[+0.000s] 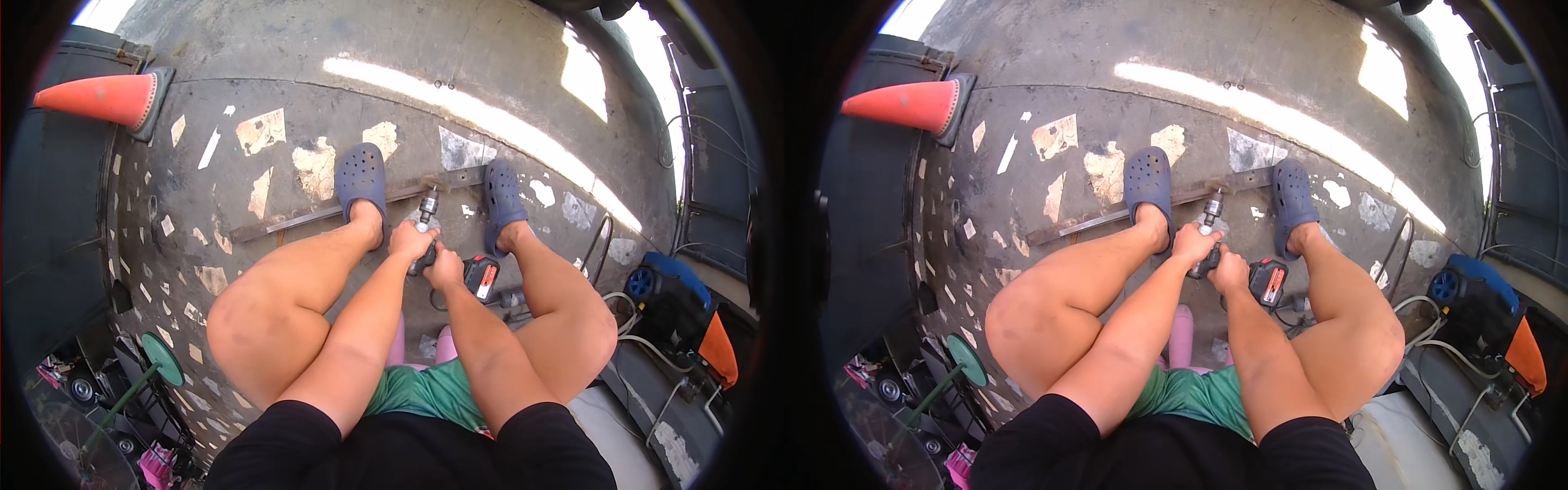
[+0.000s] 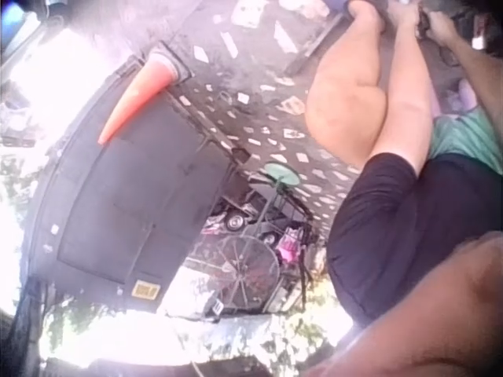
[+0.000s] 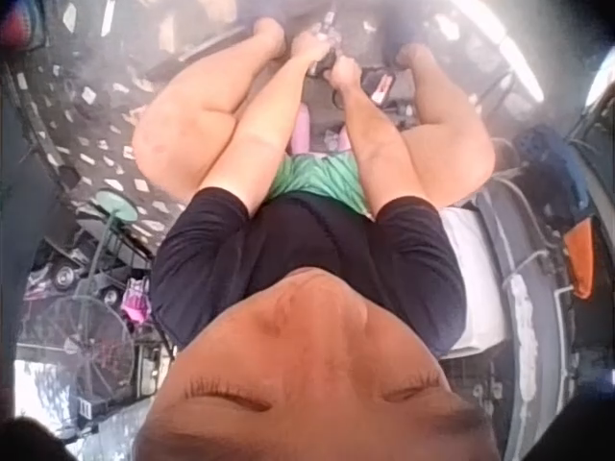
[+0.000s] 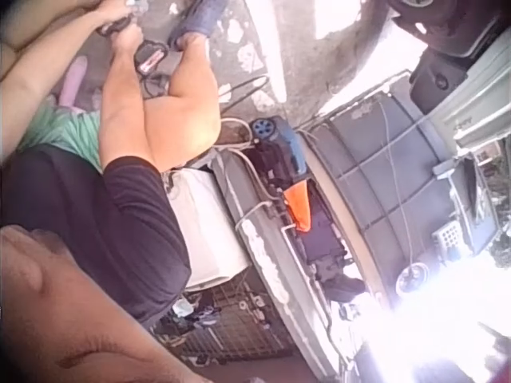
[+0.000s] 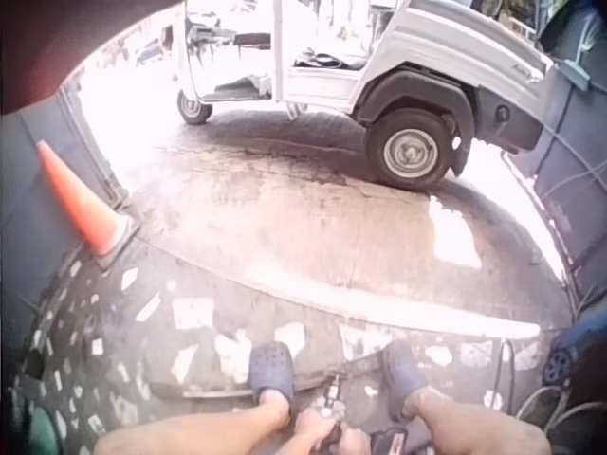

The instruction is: Using a power drill to make a hole in a metal bar.

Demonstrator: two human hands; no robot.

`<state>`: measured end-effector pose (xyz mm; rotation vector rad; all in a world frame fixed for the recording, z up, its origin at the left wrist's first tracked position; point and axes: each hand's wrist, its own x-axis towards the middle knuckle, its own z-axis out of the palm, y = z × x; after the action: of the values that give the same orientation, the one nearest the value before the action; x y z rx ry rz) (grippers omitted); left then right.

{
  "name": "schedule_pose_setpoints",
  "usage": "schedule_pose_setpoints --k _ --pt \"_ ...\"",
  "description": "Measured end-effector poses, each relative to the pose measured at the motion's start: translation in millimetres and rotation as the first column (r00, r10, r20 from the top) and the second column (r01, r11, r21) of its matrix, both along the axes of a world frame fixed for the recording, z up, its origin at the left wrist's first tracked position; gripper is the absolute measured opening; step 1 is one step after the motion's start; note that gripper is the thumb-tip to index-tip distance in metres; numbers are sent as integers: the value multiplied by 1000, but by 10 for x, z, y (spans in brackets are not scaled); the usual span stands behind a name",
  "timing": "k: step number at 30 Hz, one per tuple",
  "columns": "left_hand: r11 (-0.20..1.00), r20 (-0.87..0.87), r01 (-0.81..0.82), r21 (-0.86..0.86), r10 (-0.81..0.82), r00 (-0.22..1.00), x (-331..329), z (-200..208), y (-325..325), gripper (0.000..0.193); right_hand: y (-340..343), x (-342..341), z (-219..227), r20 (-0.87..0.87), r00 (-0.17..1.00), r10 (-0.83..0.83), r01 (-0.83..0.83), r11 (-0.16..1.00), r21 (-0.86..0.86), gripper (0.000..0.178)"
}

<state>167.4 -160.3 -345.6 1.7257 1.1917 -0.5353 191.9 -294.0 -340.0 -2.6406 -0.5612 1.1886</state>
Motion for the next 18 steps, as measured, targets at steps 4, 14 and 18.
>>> schedule_pose_setpoints --k 4,14,18 --pt "998 -37 54 45 -52 998 40 -4 9 65 22 -30 -93 52 995 -80 78 996 46 55" --pt "1000 -38 -8 -18 7 999 72 47 6 61 -4 37 -71 5 1000 6 -6 1000 -14 51" --pt "999 -34 -49 12 50 998 27 24 44 59 66 79 29 -15 997 73 -73 997 -7 52"
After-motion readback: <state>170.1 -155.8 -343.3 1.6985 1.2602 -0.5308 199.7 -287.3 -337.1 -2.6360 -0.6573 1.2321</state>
